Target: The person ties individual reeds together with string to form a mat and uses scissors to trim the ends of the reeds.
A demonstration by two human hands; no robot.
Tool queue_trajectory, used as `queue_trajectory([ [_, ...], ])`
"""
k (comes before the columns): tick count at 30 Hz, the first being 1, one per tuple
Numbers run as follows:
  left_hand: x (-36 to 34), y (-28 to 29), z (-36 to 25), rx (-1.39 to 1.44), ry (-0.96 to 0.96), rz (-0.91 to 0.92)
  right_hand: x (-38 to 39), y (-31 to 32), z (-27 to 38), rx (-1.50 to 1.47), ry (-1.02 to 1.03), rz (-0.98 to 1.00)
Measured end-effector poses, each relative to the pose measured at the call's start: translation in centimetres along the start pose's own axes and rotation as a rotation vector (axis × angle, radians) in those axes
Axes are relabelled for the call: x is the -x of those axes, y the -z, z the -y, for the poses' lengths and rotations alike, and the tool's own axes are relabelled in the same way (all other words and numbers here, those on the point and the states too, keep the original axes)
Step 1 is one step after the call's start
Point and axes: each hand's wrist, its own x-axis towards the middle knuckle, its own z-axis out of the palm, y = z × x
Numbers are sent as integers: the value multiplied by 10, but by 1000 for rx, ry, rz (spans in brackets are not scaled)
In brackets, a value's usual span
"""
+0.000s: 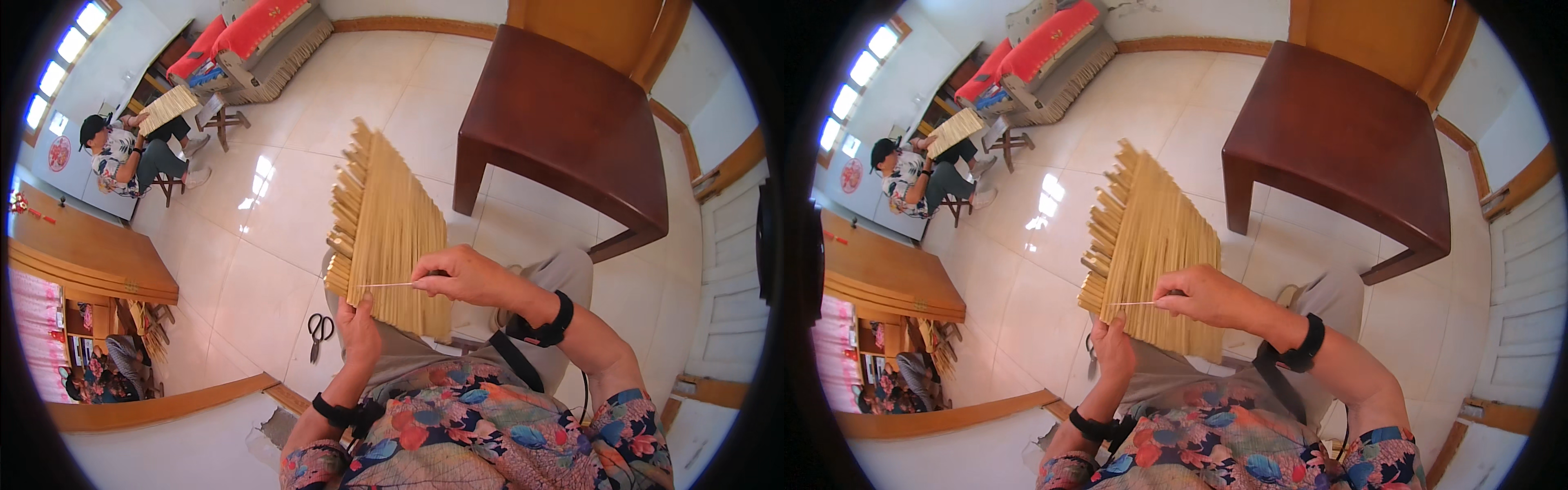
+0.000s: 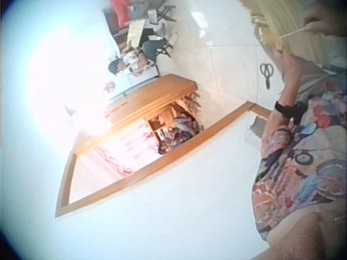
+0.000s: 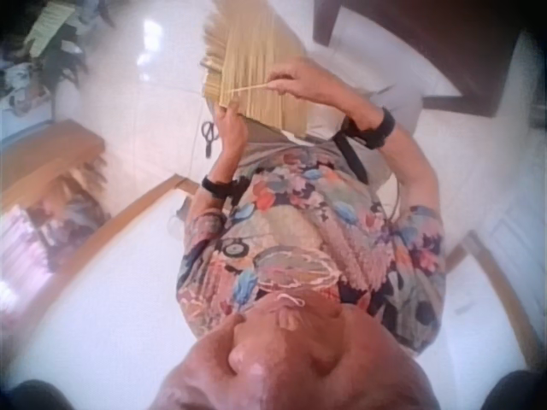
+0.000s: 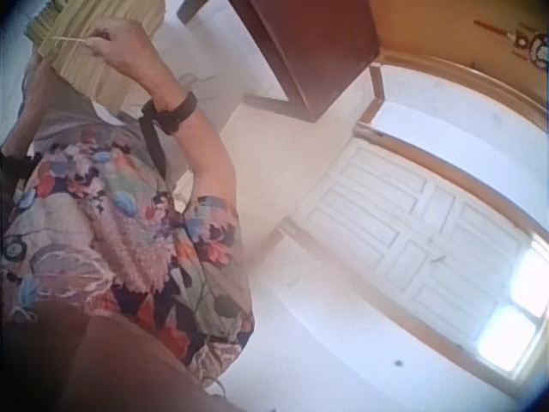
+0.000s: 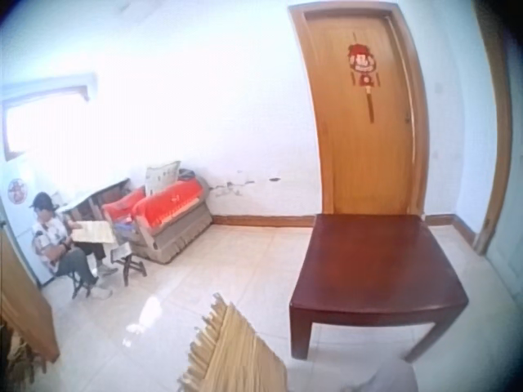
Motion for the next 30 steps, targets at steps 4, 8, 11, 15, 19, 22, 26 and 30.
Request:
queue_trajectory([
  [4,5,-6,-14,-61,-61,19,20,12,8,111,36,-24],
  [8,2,-6,-25,59,-79,-33,40,20,6,175,115,-64],
  [11,5,-5,-33,78,-164,-31,54,25,9,326,150,-145],
  [15,10,-2,-44,123,-240,-18,66,31,16,333,138,-191],
  [19,16,4,-53,195,-295,21,72,38,20,338,167,-230],
  [22,21,10,-54,230,-335,-12,75,39,12,355,254,-263],
  [26,23,11,-61,268,-401,9,79,41,13,374,268,-308],
  [30,27,16,-69,326,-445,55,86,44,13,396,313,-370],
])
